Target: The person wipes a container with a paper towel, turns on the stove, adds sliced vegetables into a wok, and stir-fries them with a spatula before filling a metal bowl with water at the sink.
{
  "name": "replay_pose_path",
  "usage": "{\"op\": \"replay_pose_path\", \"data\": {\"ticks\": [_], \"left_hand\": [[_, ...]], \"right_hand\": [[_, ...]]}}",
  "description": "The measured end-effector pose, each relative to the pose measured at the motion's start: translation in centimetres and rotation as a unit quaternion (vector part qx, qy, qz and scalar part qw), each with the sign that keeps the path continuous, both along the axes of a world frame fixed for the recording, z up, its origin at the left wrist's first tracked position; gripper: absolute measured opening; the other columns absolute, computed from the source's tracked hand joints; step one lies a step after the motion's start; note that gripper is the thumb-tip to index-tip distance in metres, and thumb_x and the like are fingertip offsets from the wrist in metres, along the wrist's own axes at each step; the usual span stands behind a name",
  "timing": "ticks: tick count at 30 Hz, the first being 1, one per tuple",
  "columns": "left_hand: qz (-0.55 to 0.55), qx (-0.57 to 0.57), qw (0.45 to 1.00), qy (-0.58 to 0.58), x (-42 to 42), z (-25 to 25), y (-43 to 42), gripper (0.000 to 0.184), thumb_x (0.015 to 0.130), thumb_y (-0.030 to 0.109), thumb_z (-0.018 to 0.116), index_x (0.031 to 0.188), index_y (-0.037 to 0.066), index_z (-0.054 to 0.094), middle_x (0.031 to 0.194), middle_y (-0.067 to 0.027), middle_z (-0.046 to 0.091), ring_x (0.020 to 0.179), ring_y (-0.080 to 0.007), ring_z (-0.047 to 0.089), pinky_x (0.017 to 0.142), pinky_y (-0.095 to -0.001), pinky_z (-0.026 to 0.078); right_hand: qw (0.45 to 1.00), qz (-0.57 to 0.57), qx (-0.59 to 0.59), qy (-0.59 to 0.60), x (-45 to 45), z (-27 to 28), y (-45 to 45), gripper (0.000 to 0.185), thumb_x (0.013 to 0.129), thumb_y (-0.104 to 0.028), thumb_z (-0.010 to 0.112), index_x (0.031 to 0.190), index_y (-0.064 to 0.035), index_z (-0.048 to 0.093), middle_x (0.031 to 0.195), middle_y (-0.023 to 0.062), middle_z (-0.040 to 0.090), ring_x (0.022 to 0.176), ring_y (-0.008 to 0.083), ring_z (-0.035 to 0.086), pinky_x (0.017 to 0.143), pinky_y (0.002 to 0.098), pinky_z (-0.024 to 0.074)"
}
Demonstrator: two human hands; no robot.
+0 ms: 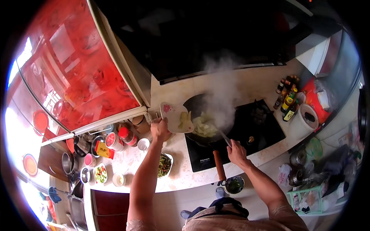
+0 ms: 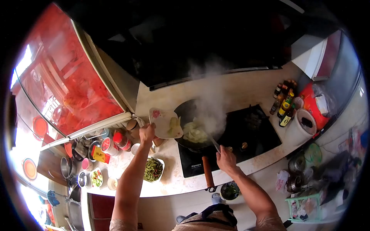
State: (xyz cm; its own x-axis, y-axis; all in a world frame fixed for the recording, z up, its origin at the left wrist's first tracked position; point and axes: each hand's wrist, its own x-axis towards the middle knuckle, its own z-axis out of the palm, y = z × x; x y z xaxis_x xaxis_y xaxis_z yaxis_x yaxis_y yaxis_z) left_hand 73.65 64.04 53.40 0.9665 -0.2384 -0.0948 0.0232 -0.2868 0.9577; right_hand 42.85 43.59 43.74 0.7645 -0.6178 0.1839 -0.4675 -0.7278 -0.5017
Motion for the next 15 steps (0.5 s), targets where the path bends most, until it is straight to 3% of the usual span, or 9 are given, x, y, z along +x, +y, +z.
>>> {"op": "replay_pose_path", "data": {"ticks": [3,6,9,13,15], "left_hand": [[0.005,0.052,0.993,-0.104,0.2,-1.6,0.4,0.036,0.078,0.026,0.057,0.102,0.002,0.070,0.082,-0.0135,0.070,0.074,-0.0224,0.070,0.062,-0.0334,0.055],[0.010,0.134,0.984,-0.121,-1.2,0.1,-0.4,0.037,0.079,0.026,0.057,0.106,0.004,0.070,0.084,-0.0144,0.071,0.079,-0.0221,0.070,0.071,-0.0333,0.053],[-0.012,0.061,0.997,-0.047,-1.6,1.0,-1.5,0.037,0.079,0.025,0.059,0.108,0.004,0.070,0.088,-0.0156,0.072,0.084,-0.0211,0.069,0.076,-0.0325,0.052],[-0.020,0.080,0.988,-0.131,-3.2,2.9,-3.2,0.037,0.078,0.023,0.060,0.109,0.005,0.069,0.090,-0.0159,0.072,0.083,-0.0207,0.069,0.077,-0.0336,0.052],[-0.030,0.079,0.981,-0.175,-2.8,2.4,-3.9,0.037,0.078,0.023,0.061,0.110,0.005,0.069,0.089,-0.0164,0.072,0.082,-0.0214,0.069,0.075,-0.0341,0.052]], "right_hand": [[1.000,0.009,-0.016,-0.012,-0.1,-1.0,-0.6,0.044,0.088,-0.022,0.061,0.125,-0.0002,0.050,0.105,0.0224,0.060,0.090,0.0429,0.062,0.074,0.0499,0.0515],[0.999,0.010,-0.049,0.004,0.5,-1.7,-1.3,0.046,0.088,-0.023,0.060,0.128,-0.0006,0.050,0.105,0.0221,0.059,0.091,0.0409,0.062,0.074,0.0483,0.0523],[0.999,0.018,-0.027,0.016,1.0,-1.2,-2.4,0.048,0.088,-0.024,0.062,0.128,-0.0008,0.050,0.108,0.0216,0.057,0.094,0.0402,0.061,0.076,0.0471,0.0523],[0.999,0.033,0.011,0.012,-0.1,0.1,-3.3,0.051,0.085,-0.024,0.065,0.128,-0.0016,0.051,0.109,0.0202,0.056,0.102,0.0401,0.057,0.082,0.0454,0.0506],[0.994,0.063,-0.044,-0.076,1.0,1.9,-3.6,0.049,0.084,-0.023,0.066,0.126,-0.0019,0.052,0.110,0.0195,0.056,0.106,0.0395,0.055,0.084,0.0449,0.0493]]}}
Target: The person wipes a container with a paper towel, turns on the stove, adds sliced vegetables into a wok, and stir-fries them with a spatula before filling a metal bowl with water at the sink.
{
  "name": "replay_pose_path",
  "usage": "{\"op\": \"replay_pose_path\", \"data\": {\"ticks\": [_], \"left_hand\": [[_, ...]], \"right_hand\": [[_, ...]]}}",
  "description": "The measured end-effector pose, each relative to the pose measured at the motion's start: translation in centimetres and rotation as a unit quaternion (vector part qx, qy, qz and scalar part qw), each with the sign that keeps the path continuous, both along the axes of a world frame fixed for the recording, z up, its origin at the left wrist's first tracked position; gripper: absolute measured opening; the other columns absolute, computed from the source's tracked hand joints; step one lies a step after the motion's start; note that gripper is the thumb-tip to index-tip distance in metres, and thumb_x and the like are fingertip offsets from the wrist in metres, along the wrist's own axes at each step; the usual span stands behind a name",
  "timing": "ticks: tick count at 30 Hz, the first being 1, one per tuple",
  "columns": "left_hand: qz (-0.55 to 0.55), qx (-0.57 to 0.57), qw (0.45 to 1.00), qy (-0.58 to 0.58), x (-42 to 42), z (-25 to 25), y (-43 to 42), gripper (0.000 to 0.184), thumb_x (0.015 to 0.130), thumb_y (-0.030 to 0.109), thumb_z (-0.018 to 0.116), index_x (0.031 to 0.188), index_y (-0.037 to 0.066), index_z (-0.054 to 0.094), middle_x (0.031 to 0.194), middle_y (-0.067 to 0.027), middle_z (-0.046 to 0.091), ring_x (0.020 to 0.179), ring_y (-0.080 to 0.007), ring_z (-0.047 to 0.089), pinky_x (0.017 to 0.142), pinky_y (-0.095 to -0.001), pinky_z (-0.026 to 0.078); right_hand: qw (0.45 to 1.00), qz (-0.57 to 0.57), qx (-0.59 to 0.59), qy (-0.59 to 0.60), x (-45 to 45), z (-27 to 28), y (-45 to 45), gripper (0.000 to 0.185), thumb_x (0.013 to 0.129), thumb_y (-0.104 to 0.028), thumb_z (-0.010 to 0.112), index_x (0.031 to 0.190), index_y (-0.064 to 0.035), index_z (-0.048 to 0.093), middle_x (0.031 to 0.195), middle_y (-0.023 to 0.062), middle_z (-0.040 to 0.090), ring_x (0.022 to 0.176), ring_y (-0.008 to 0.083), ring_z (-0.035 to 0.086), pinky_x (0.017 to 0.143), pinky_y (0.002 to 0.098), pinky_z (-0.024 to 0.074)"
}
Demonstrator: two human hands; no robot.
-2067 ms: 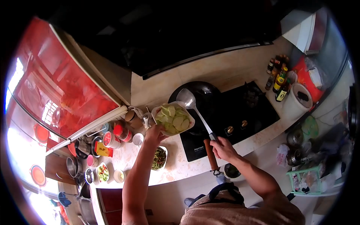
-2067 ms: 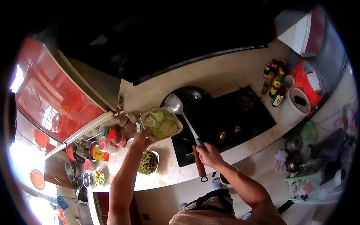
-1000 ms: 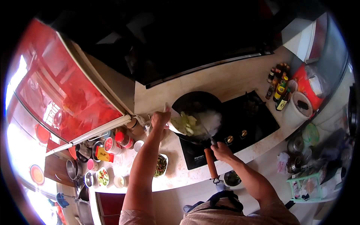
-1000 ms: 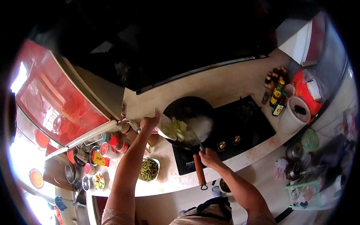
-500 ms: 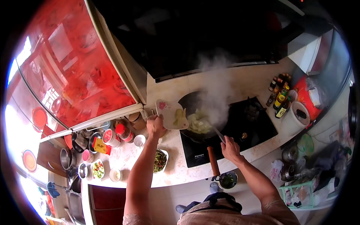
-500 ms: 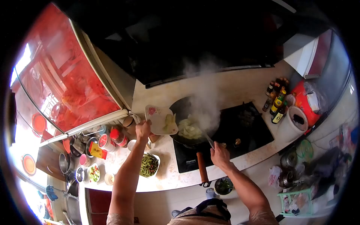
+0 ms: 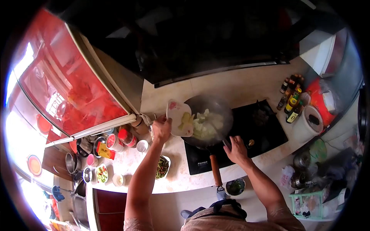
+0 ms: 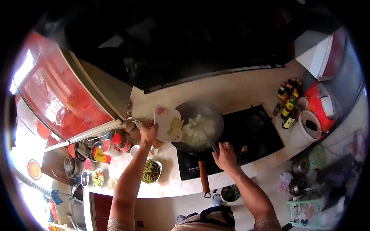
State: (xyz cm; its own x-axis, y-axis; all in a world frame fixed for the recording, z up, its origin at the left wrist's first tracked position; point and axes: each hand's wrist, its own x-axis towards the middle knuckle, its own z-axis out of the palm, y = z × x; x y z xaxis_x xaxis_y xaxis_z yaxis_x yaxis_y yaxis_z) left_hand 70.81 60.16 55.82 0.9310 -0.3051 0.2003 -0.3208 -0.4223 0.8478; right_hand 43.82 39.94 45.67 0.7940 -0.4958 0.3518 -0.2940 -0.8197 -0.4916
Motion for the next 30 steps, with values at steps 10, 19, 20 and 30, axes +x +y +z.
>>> {"op": "replay_pose_path", "data": {"ticks": [10,19,20,30], "left_hand": [[0.025,0.086,0.995,-0.048,-1.0,1.2,-4.0,0.037,0.077,0.027,0.060,0.107,0.006,0.069,0.088,-0.0200,0.069,0.083,-0.0326,0.069,0.076,-0.0391,0.052],[0.078,-0.004,0.993,-0.089,1.8,-0.2,2.4,0.028,0.077,0.022,0.058,0.095,0.002,0.068,0.075,-0.0129,0.067,0.070,-0.0242,0.065,0.067,-0.0368,0.049],[0.087,-0.032,0.994,-0.049,1.8,-0.8,4.0,0.025,0.078,0.020,0.058,0.091,0.001,0.067,0.073,-0.0095,0.065,0.066,-0.0202,0.061,0.063,-0.0345,0.047],[0.294,-0.259,0.913,0.114,-1.5,-17.4,26.9,0.019,0.082,0.013,0.056,0.095,-0.001,0.056,0.093,-0.0123,0.054,0.083,-0.0237,0.057,0.071,-0.0445,0.055]], "right_hand": [[0.928,0.311,-0.150,-0.139,20.2,4.0,0.7,0.020,0.075,-0.022,0.066,0.090,-0.0094,0.067,0.099,0.0121,0.061,0.098,0.0314,0.058,0.084,0.0445,0.0465],[0.973,0.220,-0.072,0.012,14.4,4.5,-3.5,0.022,0.083,-0.027,0.063,0.092,-0.0080,0.069,0.092,0.0147,0.066,0.091,0.0343,0.063,0.081,0.0442,0.0500],[0.972,0.211,-0.087,0.060,11.5,5.7,-3.5,0.025,0.084,-0.029,0.063,0.096,-0.0074,0.068,0.097,0.0144,0.065,0.094,0.0340,0.062,0.084,0.0448,0.0491],[0.951,0.005,0.010,0.310,3.4,2.3,1.6,0.058,0.082,-0.020,0.064,0.131,0.0054,0.045,0.122,0.0253,0.055,0.115,0.0406,0.053,0.097,0.0474,0.0412]]}}
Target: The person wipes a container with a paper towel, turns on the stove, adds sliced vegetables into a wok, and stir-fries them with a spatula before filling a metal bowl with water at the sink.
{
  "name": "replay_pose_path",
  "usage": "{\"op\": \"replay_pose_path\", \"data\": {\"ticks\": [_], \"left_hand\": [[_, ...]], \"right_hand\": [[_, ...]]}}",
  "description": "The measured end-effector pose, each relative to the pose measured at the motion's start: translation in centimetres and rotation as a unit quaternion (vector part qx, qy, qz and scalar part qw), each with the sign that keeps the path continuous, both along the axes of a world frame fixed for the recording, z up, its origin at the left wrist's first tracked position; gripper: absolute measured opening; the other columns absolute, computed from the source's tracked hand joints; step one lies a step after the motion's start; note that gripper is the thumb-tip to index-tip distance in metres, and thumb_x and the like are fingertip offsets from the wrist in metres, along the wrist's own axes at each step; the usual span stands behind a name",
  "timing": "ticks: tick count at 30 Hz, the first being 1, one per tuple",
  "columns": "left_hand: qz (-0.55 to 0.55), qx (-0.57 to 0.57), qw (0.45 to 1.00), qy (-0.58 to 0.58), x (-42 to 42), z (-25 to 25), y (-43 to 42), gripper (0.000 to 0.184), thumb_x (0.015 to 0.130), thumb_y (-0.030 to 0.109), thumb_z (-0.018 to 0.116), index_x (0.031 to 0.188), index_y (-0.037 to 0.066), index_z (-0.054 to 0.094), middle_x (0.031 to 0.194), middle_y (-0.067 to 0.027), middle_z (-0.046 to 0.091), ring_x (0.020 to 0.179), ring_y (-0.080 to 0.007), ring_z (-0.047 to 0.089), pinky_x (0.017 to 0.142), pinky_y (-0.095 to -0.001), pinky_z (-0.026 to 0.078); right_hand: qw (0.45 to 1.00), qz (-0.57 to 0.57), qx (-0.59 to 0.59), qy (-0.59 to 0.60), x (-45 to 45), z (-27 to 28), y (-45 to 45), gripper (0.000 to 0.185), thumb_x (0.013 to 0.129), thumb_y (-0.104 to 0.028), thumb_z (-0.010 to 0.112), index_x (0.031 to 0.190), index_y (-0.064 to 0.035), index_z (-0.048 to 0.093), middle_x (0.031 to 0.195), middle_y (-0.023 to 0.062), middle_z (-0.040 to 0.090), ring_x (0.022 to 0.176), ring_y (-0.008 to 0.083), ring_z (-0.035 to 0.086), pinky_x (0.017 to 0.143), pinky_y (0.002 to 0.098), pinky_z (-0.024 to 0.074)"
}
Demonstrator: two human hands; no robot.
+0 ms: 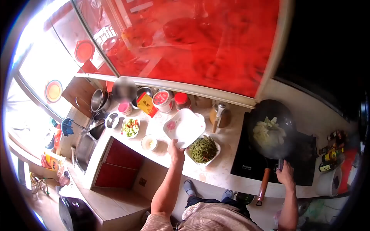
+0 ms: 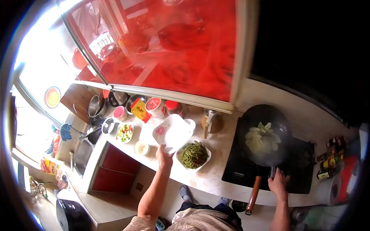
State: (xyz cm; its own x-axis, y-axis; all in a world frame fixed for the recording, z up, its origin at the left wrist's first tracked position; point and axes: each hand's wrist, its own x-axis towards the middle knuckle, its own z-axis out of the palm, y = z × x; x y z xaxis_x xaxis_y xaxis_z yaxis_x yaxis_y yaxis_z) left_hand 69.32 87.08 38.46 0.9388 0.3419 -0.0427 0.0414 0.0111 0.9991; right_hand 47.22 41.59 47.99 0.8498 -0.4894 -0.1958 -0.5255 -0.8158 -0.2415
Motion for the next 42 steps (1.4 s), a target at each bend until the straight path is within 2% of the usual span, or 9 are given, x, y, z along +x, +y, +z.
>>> {"op": "replay_pose_path", "data": {"ticks": [1,4,11,17,23,30,33,38,42], "left_hand": [[0.108,-0.376,0.918,0.068,1.5,-1.1,1.6,0.019,0.081,0.012,0.054,0.096,0.000,0.054,0.090,-0.0123,0.053,0.083,-0.0249,0.057,0.075,-0.0455,0.055],[0.134,-0.405,0.896,0.124,3.3,-5.1,4.9,0.020,0.081,0.011,0.053,0.098,0.000,0.054,0.090,-0.0119,0.052,0.085,-0.0246,0.057,0.077,-0.0473,0.055],[0.123,-0.414,0.888,0.154,5.1,-11.3,7.6,0.032,0.082,0.006,0.048,0.113,0.004,0.055,0.104,-0.0102,0.058,0.092,-0.0270,0.062,0.074,-0.0440,0.056],[0.031,-0.410,0.909,0.073,3.4,-13.1,10.2,0.026,0.088,0.017,0.051,0.110,0.003,0.053,0.109,-0.0135,0.057,0.102,-0.0289,0.059,0.087,-0.0447,0.051],[-0.021,-0.354,0.928,0.111,0.2,-15.2,11.9,0.034,0.083,0.011,0.047,0.112,-0.006,0.049,0.108,-0.0163,0.057,0.103,-0.0308,0.059,0.092,-0.0448,0.051],[0.004,-0.387,0.898,0.209,3.0,-18.8,11.7,0.011,0.081,0.009,0.051,0.091,0.006,0.053,0.079,-0.0033,0.058,0.059,-0.0153,0.053,0.049,-0.0287,0.044],[0.076,-0.340,0.909,0.229,4.3,-16.5,9.8,0.019,0.081,0.009,0.054,0.099,0.002,0.053,0.087,-0.0091,0.060,0.071,-0.0225,0.061,0.058,-0.0339,0.051],[0.124,-0.340,0.895,0.261,3.9,-16.4,10.4,0.037,0.082,0.016,0.060,0.113,0.000,0.051,0.106,-0.0154,0.060,0.087,-0.0290,0.063,0.071,-0.0401,0.056],[0.205,-0.240,0.920,0.231,-1.4,-11.9,8.5,0.036,0.085,0.026,0.061,0.110,0.000,0.054,0.107,-0.0132,0.061,0.086,-0.0272,0.063,0.071,-0.0374,0.056]], "right_hand": [[0.999,0.029,-0.036,-0.004,-0.1,-2.2,-1.0,0.049,0.084,-0.018,0.058,0.126,0.0051,0.047,0.114,0.0278,0.058,0.108,0.0438,0.055,0.093,0.0500,0.0434],[0.994,-0.094,-0.048,-0.033,0.6,-1.1,1.3,0.038,0.087,-0.015,0.051,0.119,0.0045,0.050,0.105,0.0304,0.061,0.099,0.0474,0.057,0.088,0.0523,0.0448],[0.996,-0.076,-0.025,-0.044,-0.3,10.2,9.0,0.029,0.091,-0.018,0.053,0.108,0.0042,0.058,0.097,0.0278,0.064,0.094,0.0445,0.060,0.081,0.0501,0.0464],[0.996,-0.029,-0.003,-0.089,2.5,6.3,7.7,0.023,0.091,-0.021,0.056,0.100,-0.0004,0.059,0.090,0.0254,0.064,0.089,0.0460,0.060,0.077,0.0504,0.0467],[0.996,-0.064,0.018,-0.059,-1.4,12.1,6.0,0.026,0.091,-0.023,0.056,0.101,0.0007,0.059,0.094,0.0252,0.065,0.093,0.0445,0.060,0.079,0.0502,0.0472],[0.998,-0.027,0.056,-0.022,-0.6,9.8,2.8,0.023,0.091,-0.021,0.054,0.099,0.0004,0.058,0.091,0.0233,0.064,0.088,0.0424,0.061,0.074,0.0477,0.0480],[0.989,-0.021,0.020,-0.147,2.4,4.3,0.5,0.028,0.092,-0.025,0.053,0.105,-0.0014,0.060,0.103,0.0236,0.064,0.098,0.0424,0.059,0.082,0.0485,0.0475],[0.993,-0.066,-0.011,-0.102,3.2,9.5,-3.3,0.028,0.093,-0.025,0.052,0.101,-0.0007,0.061,0.099,0.0235,0.065,0.098,0.0431,0.060,0.083,0.0497,0.0471],[0.984,-0.170,0.051,-0.019,4.1,12.4,-6.5,0.031,0.095,-0.027,0.051,0.086,0.0020,0.059,0.072,0.0164,0.064,0.057,0.0292,0.062,0.057,0.0420,0.0496]]}}
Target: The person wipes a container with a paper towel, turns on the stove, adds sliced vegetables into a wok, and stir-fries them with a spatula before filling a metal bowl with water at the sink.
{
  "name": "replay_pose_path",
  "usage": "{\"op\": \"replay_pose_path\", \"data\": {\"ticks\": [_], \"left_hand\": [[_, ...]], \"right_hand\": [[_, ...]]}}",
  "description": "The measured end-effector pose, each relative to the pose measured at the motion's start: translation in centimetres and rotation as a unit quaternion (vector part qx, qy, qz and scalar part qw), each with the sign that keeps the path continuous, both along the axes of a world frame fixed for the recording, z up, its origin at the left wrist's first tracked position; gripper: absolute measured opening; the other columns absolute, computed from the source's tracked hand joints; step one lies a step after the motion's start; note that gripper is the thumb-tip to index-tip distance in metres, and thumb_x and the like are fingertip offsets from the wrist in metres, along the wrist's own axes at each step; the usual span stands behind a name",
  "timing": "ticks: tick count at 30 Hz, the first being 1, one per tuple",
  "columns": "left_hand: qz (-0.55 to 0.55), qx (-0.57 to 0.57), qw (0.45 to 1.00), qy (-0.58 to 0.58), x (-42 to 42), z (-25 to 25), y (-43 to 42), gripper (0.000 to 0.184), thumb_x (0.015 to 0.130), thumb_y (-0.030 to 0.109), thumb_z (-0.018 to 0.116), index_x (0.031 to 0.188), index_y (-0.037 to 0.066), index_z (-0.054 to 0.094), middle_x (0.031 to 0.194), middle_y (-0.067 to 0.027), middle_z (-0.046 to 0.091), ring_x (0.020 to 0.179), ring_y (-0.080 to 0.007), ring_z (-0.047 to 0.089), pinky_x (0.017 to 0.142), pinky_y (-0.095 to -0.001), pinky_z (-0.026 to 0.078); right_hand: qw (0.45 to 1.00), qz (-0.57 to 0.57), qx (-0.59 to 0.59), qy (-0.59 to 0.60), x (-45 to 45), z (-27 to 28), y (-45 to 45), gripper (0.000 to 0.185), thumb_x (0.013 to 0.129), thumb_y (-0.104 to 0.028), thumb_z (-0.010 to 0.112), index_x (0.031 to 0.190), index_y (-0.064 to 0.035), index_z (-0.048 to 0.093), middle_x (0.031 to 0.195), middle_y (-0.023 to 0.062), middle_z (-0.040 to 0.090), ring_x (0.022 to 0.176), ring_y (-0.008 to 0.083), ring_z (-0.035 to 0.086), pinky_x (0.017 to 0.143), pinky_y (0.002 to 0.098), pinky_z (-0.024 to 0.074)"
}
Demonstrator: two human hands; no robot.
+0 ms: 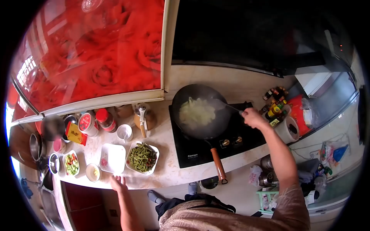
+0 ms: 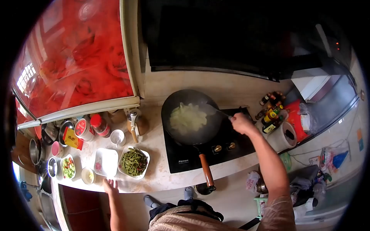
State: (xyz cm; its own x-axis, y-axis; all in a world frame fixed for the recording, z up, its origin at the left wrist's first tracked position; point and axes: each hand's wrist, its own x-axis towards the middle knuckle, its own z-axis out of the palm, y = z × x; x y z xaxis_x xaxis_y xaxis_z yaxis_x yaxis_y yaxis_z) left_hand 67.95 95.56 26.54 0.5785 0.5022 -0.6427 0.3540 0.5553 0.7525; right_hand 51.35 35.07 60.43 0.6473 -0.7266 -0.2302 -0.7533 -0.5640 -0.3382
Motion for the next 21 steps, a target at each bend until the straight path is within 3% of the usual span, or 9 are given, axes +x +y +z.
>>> {"op": "replay_pose_path", "data": {"ticks": [1,3,6,8,11,18,19,20,21], "left_hand": [[-0.056,-0.007,0.998,-0.007,-1.9,0.3,-1.3,0.028,0.088,0.025,0.059,0.102,0.001,0.056,0.096,-0.0106,0.060,0.080,-0.0244,0.061,0.066,-0.0368,0.055],[-0.156,-0.014,0.987,-0.022,-5.9,0.2,-4.7,0.022,0.092,0.024,0.056,0.086,0.004,0.060,0.074,-0.0055,0.059,0.068,-0.0189,0.058,0.056,-0.0356,0.053],[-0.220,-0.263,0.939,-0.019,-8.8,0.1,-10.0,0.027,0.095,0.018,0.052,0.115,0.001,0.047,0.113,-0.0154,0.052,0.100,-0.0328,0.061,0.082,-0.0441,0.057],[-0.203,-0.300,0.932,-0.026,-9.0,2.5,-13.0,0.023,0.094,0.010,0.049,0.115,-0.001,0.045,0.112,-0.0160,0.053,0.100,-0.0354,0.061,0.082,-0.0447,0.058],[-0.161,-0.311,0.935,-0.045,-8.2,0.1,-13.8,0.024,0.089,-0.003,0.045,0.113,-0.002,0.044,0.109,-0.0158,0.054,0.099,-0.0355,0.063,0.076,-0.0387,0.060],[-0.095,-0.167,0.981,-0.013,-6.0,-1.3,-12.6,0.003,0.085,-0.002,0.049,0.087,-0.003,0.050,0.076,-0.0147,0.057,0.066,-0.0280,0.065,0.060,-0.0367,0.061],[-0.084,-0.148,0.985,-0.014,-5.6,-0.7,-12.4,0.002,0.084,-0.002,0.050,0.085,-0.003,0.049,0.072,-0.0139,0.056,0.061,-0.0267,0.063,0.057,-0.0363,0.061],[-0.072,-0.128,0.989,-0.016,-5.3,-0.1,-12.1,0.003,0.083,-0.001,0.050,0.082,-0.003,0.049,0.068,-0.0132,0.055,0.056,-0.0253,0.061,0.054,-0.0359,0.060],[-0.057,-0.107,0.992,-0.020,-5.0,0.4,-12.0,0.005,0.083,0.000,0.051,0.080,-0.004,0.048,0.067,-0.0130,0.055,0.055,-0.0250,0.061,0.052,-0.0350,0.059]], "right_hand": [[0.997,-0.030,0.072,-0.005,-0.1,0.3,-1.2,0.032,0.095,-0.027,0.050,0.082,0.0018,0.057,0.063,0.0104,0.060,0.041,0.0178,0.051,0.042,0.0345,0.0427],[0.986,-0.035,0.161,-0.009,-0.3,-0.3,-2.3,0.027,0.094,-0.022,0.049,0.080,0.0003,0.056,0.062,0.0089,0.059,0.039,0.0130,0.047,0.034,0.0292,0.0358],[0.947,-0.098,0.304,0.031,1.2,-4.2,-3.5,0.023,0.093,-0.019,0.048,0.084,-0.0001,0.057,0.063,0.0084,0.058,0.039,0.0089,0.044,0.032,0.0241,0.0320],[0.866,-0.105,0.490,0.001,2.2,-7.3,-4.5,0.025,0.096,-0.019,0.047,0.093,0.0031,0.057,0.069,0.0075,0.057,0.041,0.0054,0.040,0.032,0.0183,0.0273],[0.824,-0.077,0.560,-0.040,3.7,-8.9,-2.6,0.031,0.099,-0.027,0.048,0.095,0.0027,0.056,0.070,0.0050,0.053,0.042,0.0048,0.037,0.033,0.0181,0.0256],[0.970,0.082,0.230,-0.014,4.6,-5.1,2.2,0.033,0.096,-0.033,0.053,0.086,-0.0027,0.057,0.067,0.0052,0.054,0.044,0.0086,0.044,0.036,0.0258,0.0320],[0.983,0.083,0.162,0.016,4.6,-4.3,3.2,0.033,0.094,-0.032,0.054,0.082,-0.0014,0.059,0.070,0.0122,0.062,0.049,0.0205,0.057,0.042,0.0352,0.0420],[0.974,0.224,-0.015,-0.026,4.2,-4.9,3.4,0.030,0.093,-0.028,0.054,0.083,-0.0007,0.061,0.079,0.0213,0.066,0.063,0.0347,0.064,0.055,0.0433,0.0499],[0.967,0.242,-0.079,-0.031,3.0,-5.3,3.8,0.029,0.092,-0.027,0.055,0.086,-0.0004,0.062,0.083,0.0244,0.065,0.073,0.0384,0.064,0.062,0.0462,0.0507]]}}
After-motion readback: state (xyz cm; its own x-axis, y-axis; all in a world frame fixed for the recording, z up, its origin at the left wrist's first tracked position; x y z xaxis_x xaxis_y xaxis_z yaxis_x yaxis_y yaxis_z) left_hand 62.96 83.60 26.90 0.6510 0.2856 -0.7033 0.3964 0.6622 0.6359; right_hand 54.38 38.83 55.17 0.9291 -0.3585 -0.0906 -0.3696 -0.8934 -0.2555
